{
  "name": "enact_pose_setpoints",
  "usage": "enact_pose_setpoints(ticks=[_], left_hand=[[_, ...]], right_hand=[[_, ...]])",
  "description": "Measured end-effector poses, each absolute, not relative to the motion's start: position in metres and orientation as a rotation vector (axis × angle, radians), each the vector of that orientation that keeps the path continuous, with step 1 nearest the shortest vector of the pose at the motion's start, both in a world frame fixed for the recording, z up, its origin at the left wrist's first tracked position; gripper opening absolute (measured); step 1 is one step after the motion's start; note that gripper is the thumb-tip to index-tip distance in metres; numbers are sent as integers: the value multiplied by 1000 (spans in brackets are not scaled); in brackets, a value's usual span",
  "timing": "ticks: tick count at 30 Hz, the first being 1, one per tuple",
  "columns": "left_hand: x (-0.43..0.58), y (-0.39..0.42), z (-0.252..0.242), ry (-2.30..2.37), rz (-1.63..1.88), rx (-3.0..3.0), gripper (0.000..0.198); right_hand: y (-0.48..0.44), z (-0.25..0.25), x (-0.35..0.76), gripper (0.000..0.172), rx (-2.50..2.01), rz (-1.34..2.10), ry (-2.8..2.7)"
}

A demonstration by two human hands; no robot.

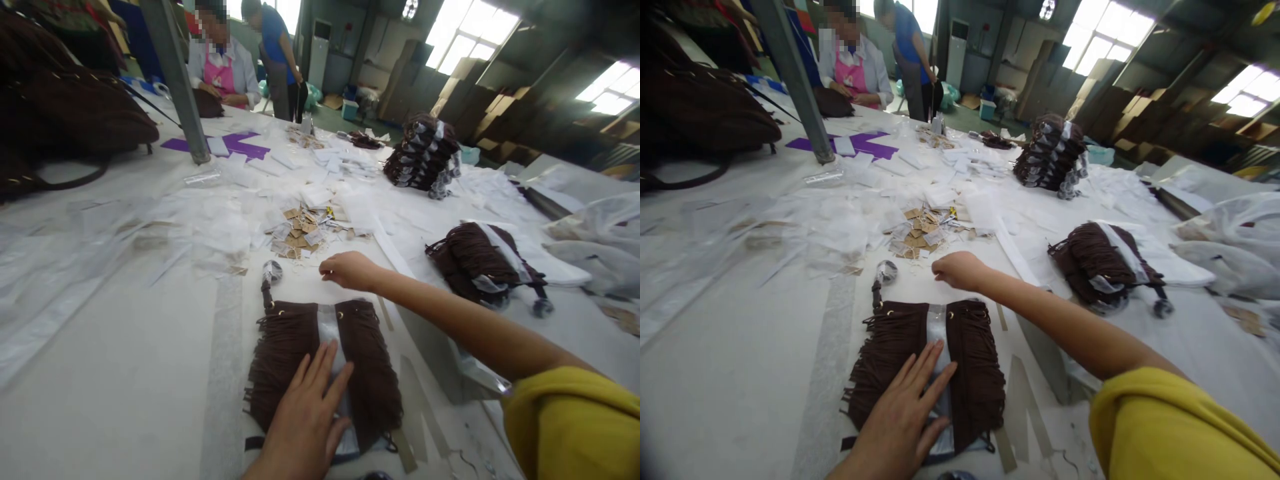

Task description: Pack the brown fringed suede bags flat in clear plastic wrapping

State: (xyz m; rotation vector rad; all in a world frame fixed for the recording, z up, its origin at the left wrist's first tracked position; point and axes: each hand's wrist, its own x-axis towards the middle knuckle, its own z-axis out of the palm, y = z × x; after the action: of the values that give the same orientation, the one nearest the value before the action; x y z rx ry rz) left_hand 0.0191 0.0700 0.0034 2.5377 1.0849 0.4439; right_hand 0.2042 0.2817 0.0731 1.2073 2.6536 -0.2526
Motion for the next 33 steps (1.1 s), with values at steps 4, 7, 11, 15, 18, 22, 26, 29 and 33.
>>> enact_pose_setpoints(ticks=[4, 7, 11, 15, 18, 22, 26, 29, 33], left_hand=[[19, 70, 6, 1100, 484, 2568, 74], [17, 68, 8, 1063, 601, 2657, 66], [16, 54, 4, 894, 859, 2785, 45], [15, 26, -8, 751, 939, 2873, 35], [4, 3, -14, 699, 957, 2969, 35], [-14, -14, -8, 555, 905, 3013, 35], [-21, -10, 1, 814, 909, 2925, 42], [-30, -2, -1, 889, 733, 2952, 46], [-57, -1, -6, 978, 800, 2902, 48]], right_hand=[[233, 68, 220, 23, 893, -571, 2930], [201, 65, 236, 23, 1300, -255, 3001], [148, 60, 251, 33, 1411, -204, 3158], [103, 44, 264, 40, 1204, -215, 3115], [79, 36, 272, 44, 1463, -115, 3162], [38, 32, 269, 41, 1434, -123, 3429], [1, 11, 268, 35, 1307, -23, 3448], [-13, -1, 283, 31, 1658, 140, 3317], [-32, 7, 304, 28, 2352, 326, 2936]])
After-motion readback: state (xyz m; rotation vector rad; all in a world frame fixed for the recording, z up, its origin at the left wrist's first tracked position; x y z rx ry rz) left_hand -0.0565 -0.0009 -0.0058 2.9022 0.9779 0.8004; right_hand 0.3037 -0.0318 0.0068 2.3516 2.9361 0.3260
